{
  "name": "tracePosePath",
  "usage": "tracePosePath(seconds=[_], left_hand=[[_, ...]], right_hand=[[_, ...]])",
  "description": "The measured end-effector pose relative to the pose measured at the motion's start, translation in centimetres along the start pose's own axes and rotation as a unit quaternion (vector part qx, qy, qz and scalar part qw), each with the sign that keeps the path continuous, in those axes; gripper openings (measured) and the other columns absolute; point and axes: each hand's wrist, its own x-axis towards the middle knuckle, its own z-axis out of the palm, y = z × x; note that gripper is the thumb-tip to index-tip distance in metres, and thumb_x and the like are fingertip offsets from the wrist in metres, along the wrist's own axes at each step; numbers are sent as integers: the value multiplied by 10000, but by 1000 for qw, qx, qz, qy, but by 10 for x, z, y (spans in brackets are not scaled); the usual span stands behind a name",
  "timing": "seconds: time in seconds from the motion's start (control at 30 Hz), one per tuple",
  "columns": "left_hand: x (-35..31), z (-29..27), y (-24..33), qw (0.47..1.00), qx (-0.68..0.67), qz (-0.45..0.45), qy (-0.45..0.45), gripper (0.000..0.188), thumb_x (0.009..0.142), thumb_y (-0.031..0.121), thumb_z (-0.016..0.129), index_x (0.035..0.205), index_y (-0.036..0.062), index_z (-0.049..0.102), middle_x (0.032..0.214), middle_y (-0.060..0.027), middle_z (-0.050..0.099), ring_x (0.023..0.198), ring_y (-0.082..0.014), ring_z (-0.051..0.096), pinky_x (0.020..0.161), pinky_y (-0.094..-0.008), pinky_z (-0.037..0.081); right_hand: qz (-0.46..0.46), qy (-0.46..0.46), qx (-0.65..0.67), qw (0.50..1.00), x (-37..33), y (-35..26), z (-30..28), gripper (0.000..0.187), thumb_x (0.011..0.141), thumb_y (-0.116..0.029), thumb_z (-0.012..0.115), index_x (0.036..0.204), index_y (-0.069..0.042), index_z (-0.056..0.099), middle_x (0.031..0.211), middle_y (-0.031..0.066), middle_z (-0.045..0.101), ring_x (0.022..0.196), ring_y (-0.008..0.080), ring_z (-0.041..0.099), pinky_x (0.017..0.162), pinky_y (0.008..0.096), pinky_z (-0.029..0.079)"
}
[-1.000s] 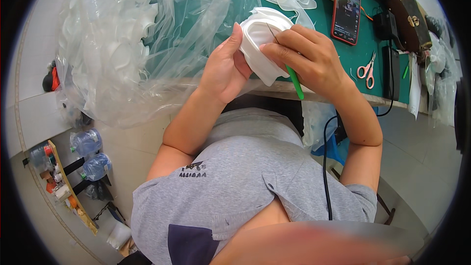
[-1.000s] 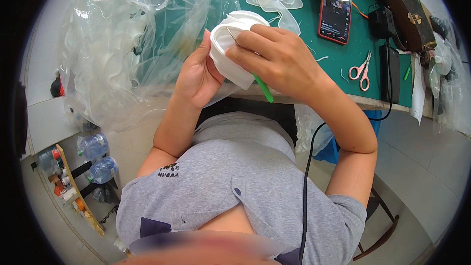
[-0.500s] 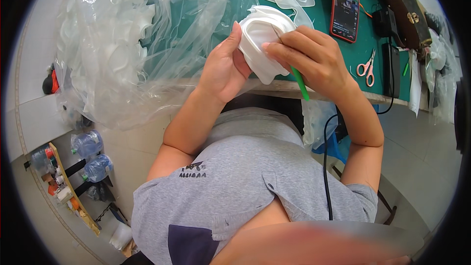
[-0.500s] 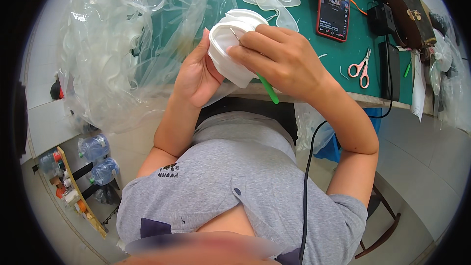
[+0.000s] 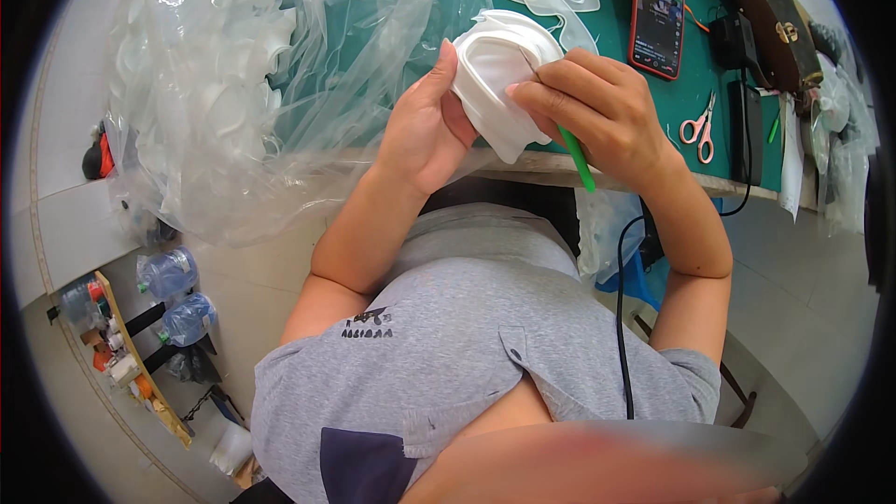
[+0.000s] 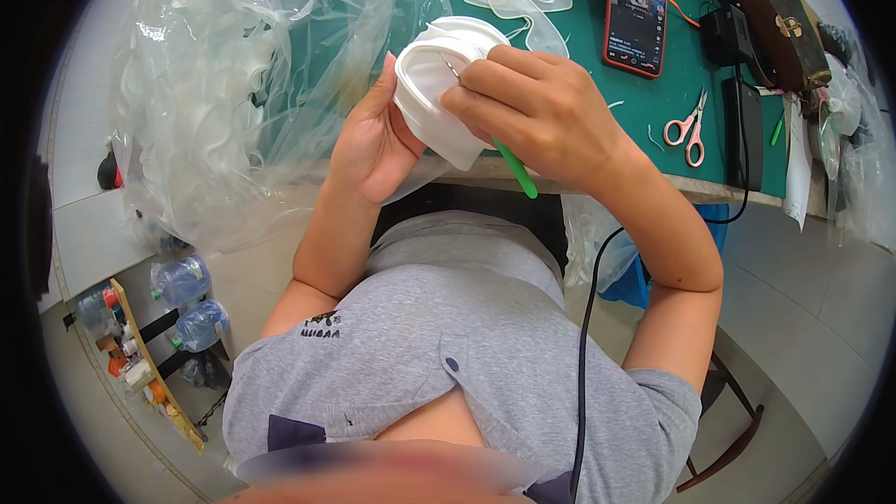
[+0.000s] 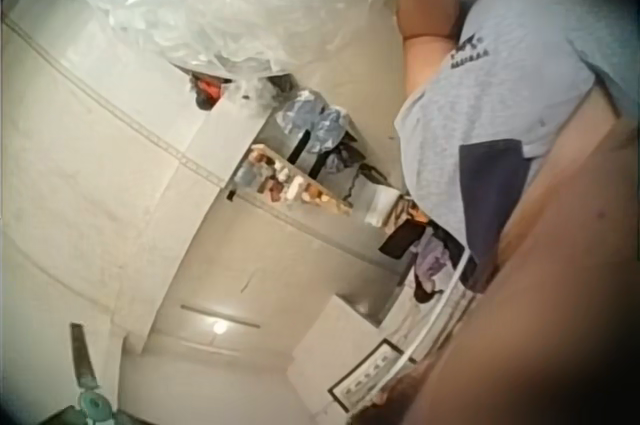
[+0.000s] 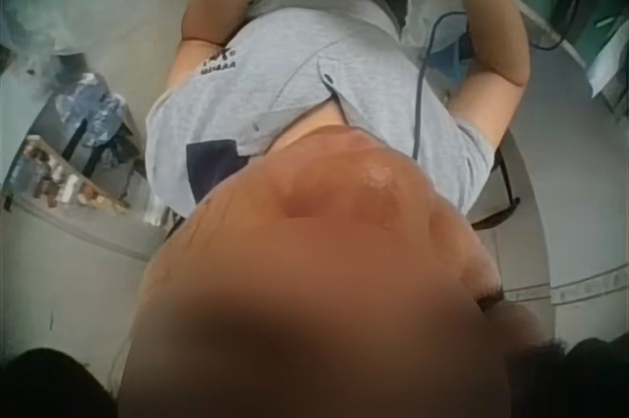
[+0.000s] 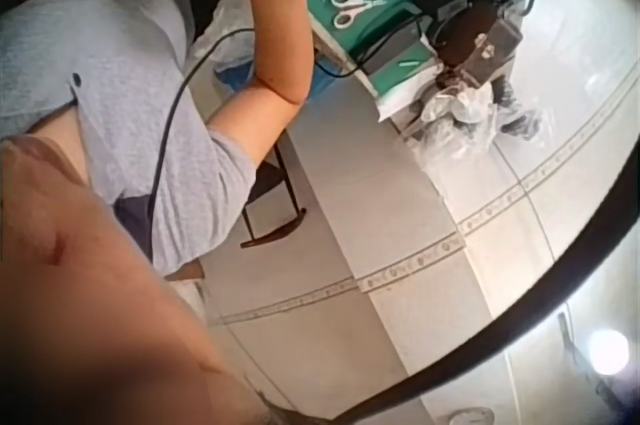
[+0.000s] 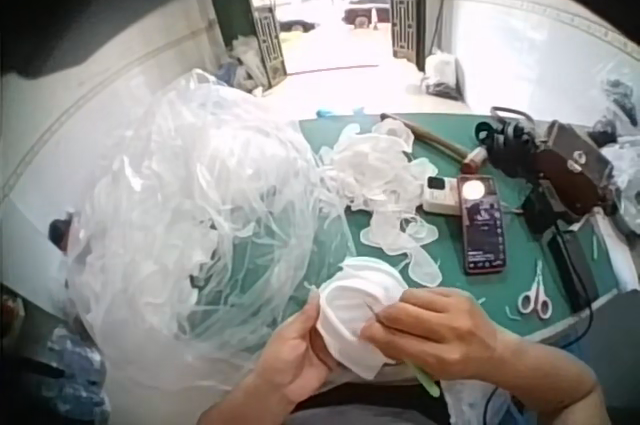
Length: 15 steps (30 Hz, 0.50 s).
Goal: Trimming and inspecting white plastic goggle frames using a handheld tool at a workbench.
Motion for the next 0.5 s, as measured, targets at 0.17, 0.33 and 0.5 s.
tracePosePath(seconds=[0.17,0.33,0.5], left_hand=[[3,-3,1,1000,-1,-6,8,482,996,417,352,1280,43,458,1250,-82,552,1145,-207,535,964,-397,435],[7,-11,2,1000,-13,-6,26,473,1004,398,333,1295,40,441,1299,-89,515,1208,-223,481,1020,-412,387],[13,-20,3,996,-71,-8,56,442,1016,350,305,1302,34,428,1302,-86,509,1218,-226,468,1047,-404,369]], right_hand=[[79,72,38,994,-12,4,-13,264,684,68,702,932,-14,671,788,78,597,663,159,571,560,251,459],[307,94,77,944,-36,14,-27,85,815,-5,682,890,3,645,769,46,584,650,98,527,587,212,435],[389,50,180,902,-51,15,-21,61,851,-30,654,882,8,620,757,5,566,663,67,494,608,193,407]])
